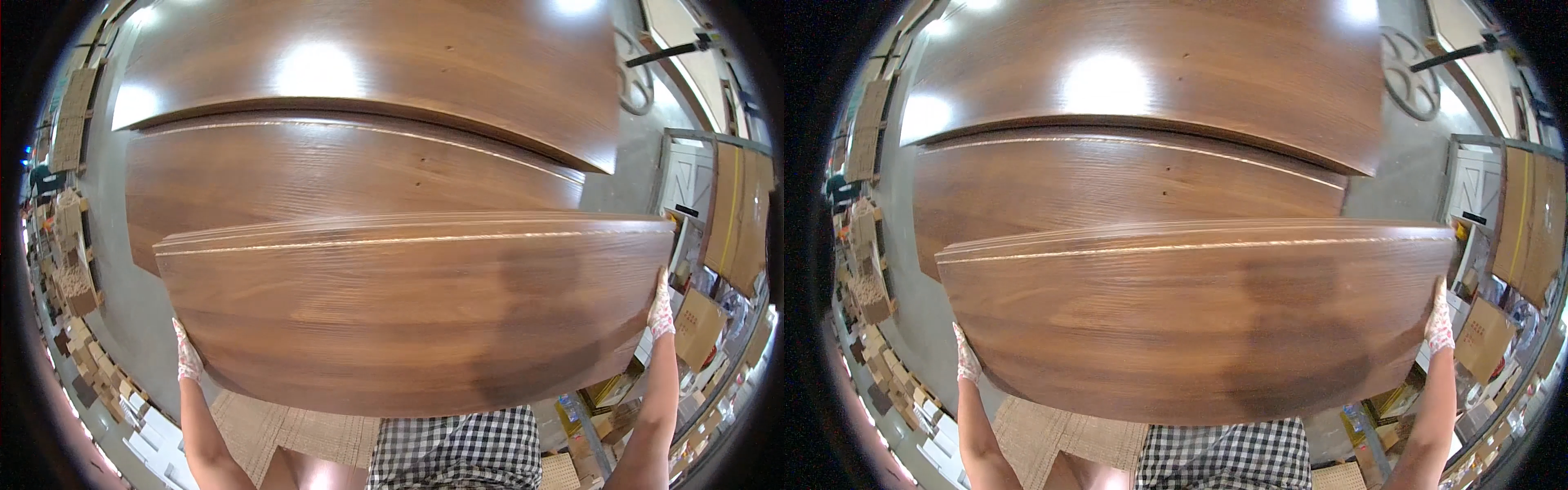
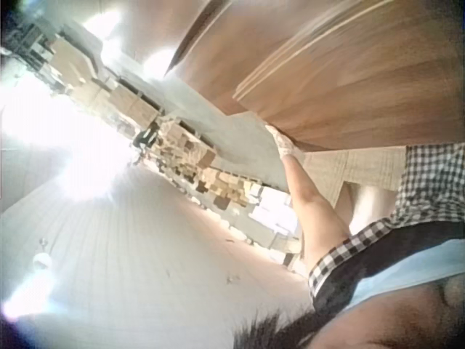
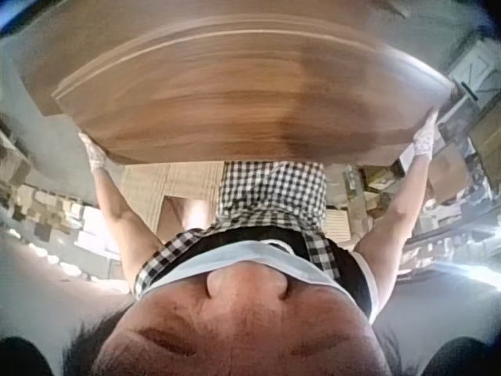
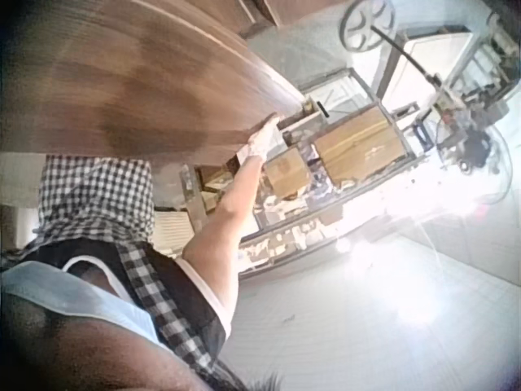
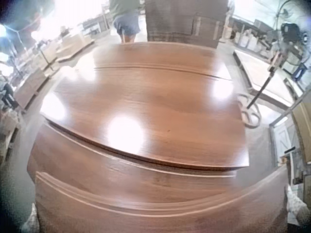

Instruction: The person moves wood panels from a stack to a table, wipes the surfaces with a cloth, and uses a small tool to scrape the edges.

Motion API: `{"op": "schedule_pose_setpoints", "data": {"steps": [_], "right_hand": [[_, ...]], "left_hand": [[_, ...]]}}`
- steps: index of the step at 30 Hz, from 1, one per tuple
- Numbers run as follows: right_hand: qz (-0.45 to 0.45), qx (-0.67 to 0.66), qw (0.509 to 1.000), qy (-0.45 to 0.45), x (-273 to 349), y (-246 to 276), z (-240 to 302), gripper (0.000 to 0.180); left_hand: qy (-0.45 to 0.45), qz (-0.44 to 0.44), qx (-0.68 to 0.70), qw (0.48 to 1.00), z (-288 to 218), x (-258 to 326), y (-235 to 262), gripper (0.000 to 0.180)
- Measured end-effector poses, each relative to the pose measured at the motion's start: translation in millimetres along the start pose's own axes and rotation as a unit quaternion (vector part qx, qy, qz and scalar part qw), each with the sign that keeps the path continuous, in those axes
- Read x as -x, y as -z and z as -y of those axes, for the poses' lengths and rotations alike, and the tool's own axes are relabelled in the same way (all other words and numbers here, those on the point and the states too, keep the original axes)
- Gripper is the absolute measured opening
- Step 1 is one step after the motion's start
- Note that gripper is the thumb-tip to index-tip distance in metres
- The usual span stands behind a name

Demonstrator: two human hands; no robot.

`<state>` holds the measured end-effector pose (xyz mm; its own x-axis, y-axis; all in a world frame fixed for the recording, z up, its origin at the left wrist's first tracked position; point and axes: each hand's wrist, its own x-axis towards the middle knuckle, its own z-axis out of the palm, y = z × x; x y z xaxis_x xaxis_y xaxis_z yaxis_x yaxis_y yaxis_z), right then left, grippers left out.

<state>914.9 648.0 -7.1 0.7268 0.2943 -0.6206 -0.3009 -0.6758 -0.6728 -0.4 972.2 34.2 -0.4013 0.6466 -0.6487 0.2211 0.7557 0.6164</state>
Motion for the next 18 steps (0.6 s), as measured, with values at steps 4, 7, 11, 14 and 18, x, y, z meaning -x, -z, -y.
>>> {"op": "schedule_pose_setpoints", "data": {"steps": [4, 7, 11, 14, 18], "right_hand": [[0.007, 0.039, 0.999, -0.004, 15, -20, 5, 0.075], [0.048, 0.094, 0.994, -0.011, 8, 0, 14, 0.078], [0.083, 0.328, 0.941, 0.004, 87, -8, 47, 0.074], [0.015, 0.326, 0.945, -0.034, 115, 38, 17, 0.074], [-0.023, 0.227, 0.967, -0.115, 174, 79, -15, 0.074]], "left_hand": [[0.003, -0.003, 0.019, 1.000, 2, 5, 14, 0.073], [0.021, 0.014, -0.014, 1.000, -7, 32, -5, 0.075], [0.079, 0.040, -0.093, 0.992, -26, 86, 12, 0.080], [0.099, 0.113, -0.051, 0.987, -10, 95, 19, 0.072], [0.049, 0.173, -0.111, 0.977, -59, 96, 12, 0.072]]}}
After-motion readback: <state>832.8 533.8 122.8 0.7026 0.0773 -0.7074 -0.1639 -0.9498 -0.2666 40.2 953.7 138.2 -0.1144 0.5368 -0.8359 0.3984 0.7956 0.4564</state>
